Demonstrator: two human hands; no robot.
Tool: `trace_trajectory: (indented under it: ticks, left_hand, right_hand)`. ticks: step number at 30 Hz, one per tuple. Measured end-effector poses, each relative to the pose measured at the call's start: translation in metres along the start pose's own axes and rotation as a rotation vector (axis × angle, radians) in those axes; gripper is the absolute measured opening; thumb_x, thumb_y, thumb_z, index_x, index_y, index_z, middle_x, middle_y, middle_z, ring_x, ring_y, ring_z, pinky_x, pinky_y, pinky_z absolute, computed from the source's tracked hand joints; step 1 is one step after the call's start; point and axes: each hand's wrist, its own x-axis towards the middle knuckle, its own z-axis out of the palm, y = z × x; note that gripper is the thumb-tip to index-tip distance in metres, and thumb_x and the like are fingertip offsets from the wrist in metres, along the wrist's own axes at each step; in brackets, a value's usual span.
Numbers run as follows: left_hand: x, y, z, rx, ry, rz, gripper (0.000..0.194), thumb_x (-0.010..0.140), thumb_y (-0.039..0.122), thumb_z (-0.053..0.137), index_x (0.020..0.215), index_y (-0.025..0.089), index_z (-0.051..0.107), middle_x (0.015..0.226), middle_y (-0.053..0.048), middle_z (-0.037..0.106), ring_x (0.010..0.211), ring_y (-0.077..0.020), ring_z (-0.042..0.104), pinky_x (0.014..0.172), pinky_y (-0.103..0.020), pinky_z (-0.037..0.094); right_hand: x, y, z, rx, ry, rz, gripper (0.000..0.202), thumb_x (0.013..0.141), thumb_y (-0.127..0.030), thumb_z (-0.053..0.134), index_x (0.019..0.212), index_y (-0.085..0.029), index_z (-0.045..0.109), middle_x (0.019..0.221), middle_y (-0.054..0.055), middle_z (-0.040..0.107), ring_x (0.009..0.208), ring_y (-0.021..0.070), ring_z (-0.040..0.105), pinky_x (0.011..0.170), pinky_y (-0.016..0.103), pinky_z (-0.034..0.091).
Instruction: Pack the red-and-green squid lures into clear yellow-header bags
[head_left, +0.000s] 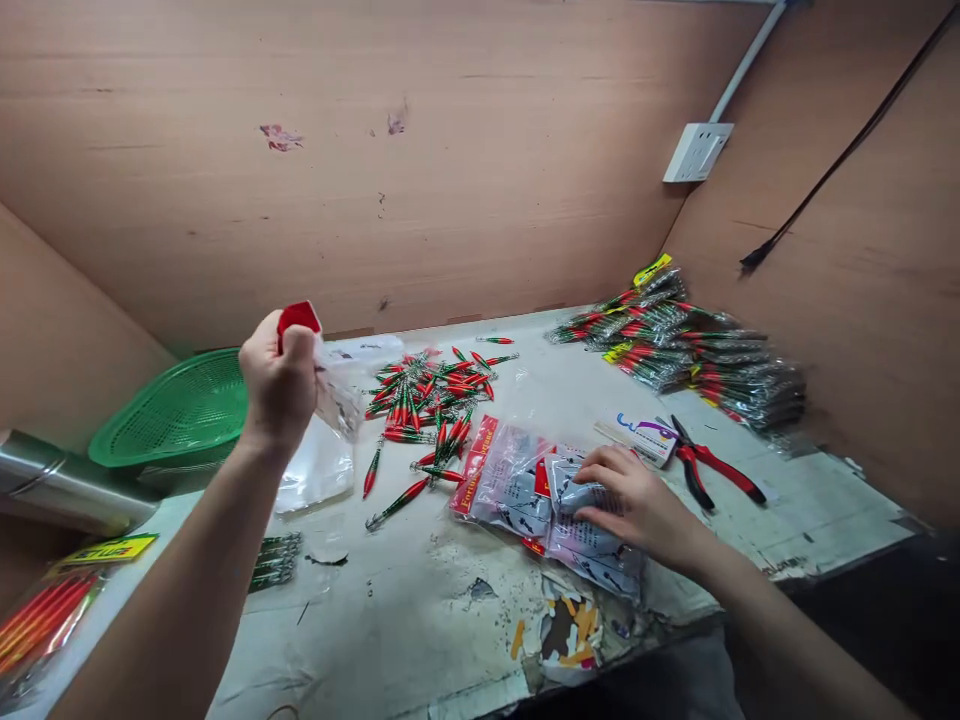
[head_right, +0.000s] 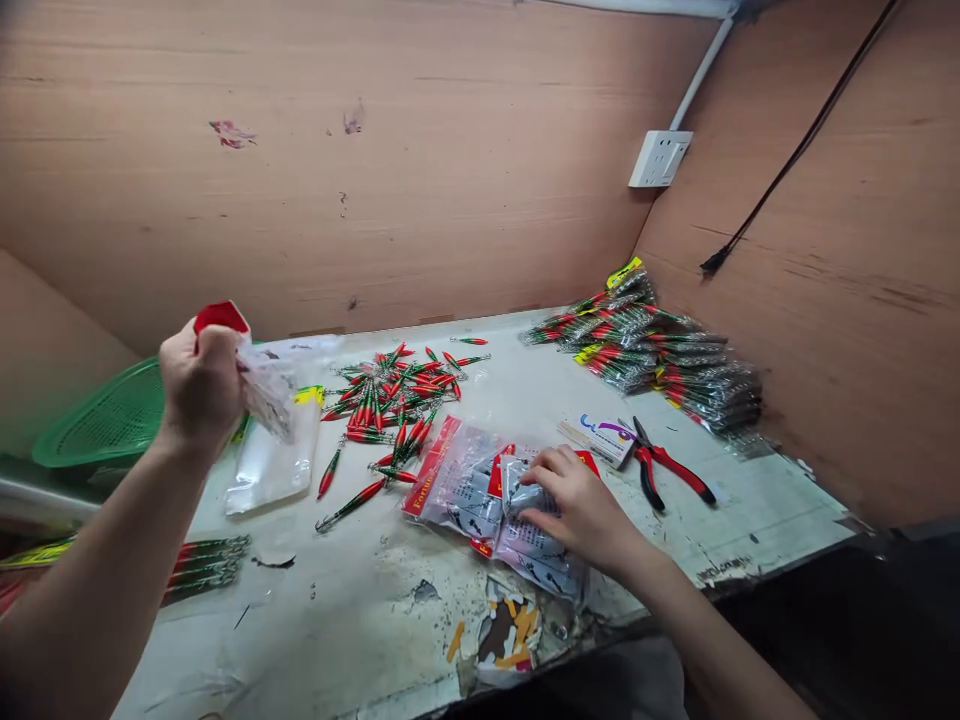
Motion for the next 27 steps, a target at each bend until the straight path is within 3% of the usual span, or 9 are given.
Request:
trace_trajectory:
  ticks: [4,6,9,12,16,18,21,27]
  left_hand:
    - [-0.043,0.040,0.011,-0.102,-0.141,0.113,0.020,0.073,0.023,0.051,0.055,0.019,0.042,0.064,0.001,0.041,0.058,-0.0122,0.038,0.053,-0.026,0.031]
    - [-0.058,0.057,0.016,-0.128,-0.247,0.154,0.020,0.070,0.021,0.057,0.054,0.019,0.045,0.070,-0.001,0.049,0.062,-0.0133,0.043,0.056,-0.026,0.035]
    - [-0.076,0.069,0.026,-0.203,-0.423,0.178,0.016,0.069,0.011,0.055,0.057,0.019,0.047,0.077,-0.003,0.060,0.063,-0.0138,0.049,0.057,-0.026,0.039]
    - [-0.094,0.072,0.045,-0.138,-0.646,0.256,0.014,0.071,0.008,0.048,0.068,0.020,0.053,0.075,-0.005,0.063,0.068,-0.0164,0.056,0.061,-0.028,0.043]
    - [-0.121,0.079,0.083,0.160,-0.939,0.336,0.020,0.077,0.009,0.046,0.091,0.016,0.058,0.084,-0.010,0.067,0.070,-0.0207,0.061,0.058,-0.031,0.045]
    - [-0.131,0.083,0.102,0.182,-1.040,0.382,0.034,0.074,0.009,0.052,0.106,0.017,0.059,0.096,-0.010,0.068,0.076,-0.0226,0.064,0.061,-0.031,0.046]
    - [-0.137,0.084,0.129,0.226,-1.188,0.454,0.035,0.070,0.015,0.060,0.104,0.021,0.064,0.102,-0.008,0.069,0.083,-0.0242,0.066,0.064,-0.031,0.048]
    - [-0.125,0.065,0.169,0.333,-1.294,0.508,0.020,0.069,0.015,0.065,0.088,0.019,0.070,0.090,-0.010,0.070,0.080,-0.0271,0.067,0.059,-0.030,0.047]
  right_hand:
    - [-0.012,0.005,0.027,-0.208,0.003,-0.014,0.049,0.070,-0.016,0.062,0.119,-0.020,0.056,0.128,0.014,0.050,0.117,0.0319,0.047,0.094,0.049,0.044]
    - [-0.012,0.008,0.026,-0.214,0.018,0.009,0.054,0.072,-0.022,0.061,0.126,-0.018,0.051,0.133,0.015,0.046,0.121,0.0321,0.044,0.097,0.048,0.042]
    - [-0.011,0.022,0.009,-0.134,0.047,0.119,0.044,0.081,-0.040,0.058,0.119,-0.019,0.054,0.122,0.014,0.053,0.116,0.0308,0.047,0.097,0.048,0.041]
    - [-0.012,0.041,-0.005,0.002,0.067,0.344,0.038,0.074,-0.049,0.062,0.099,-0.021,0.060,0.107,0.012,0.059,0.108,0.0327,0.048,0.095,0.049,0.038]
    - [-0.016,0.062,0.000,0.112,0.178,0.616,0.049,0.059,-0.056,0.067,0.087,-0.016,0.059,0.092,0.014,0.057,0.097,0.0357,0.052,0.088,0.053,0.040]
    - [-0.018,0.067,0.009,0.190,0.189,0.672,0.052,0.058,-0.059,0.066,0.085,-0.016,0.058,0.078,0.010,0.056,0.079,0.0292,0.055,0.074,0.045,0.046]
    - [-0.018,0.069,0.018,0.347,0.193,0.715,0.051,0.061,-0.065,0.059,0.079,-0.018,0.055,0.063,0.003,0.052,0.058,0.0191,0.051,0.054,0.032,0.044]
    - [-0.016,0.064,0.018,0.487,0.293,0.693,0.046,0.060,-0.063,0.062,0.068,-0.018,0.052,0.064,0.003,0.054,0.058,0.0155,0.048,0.052,0.028,0.038]
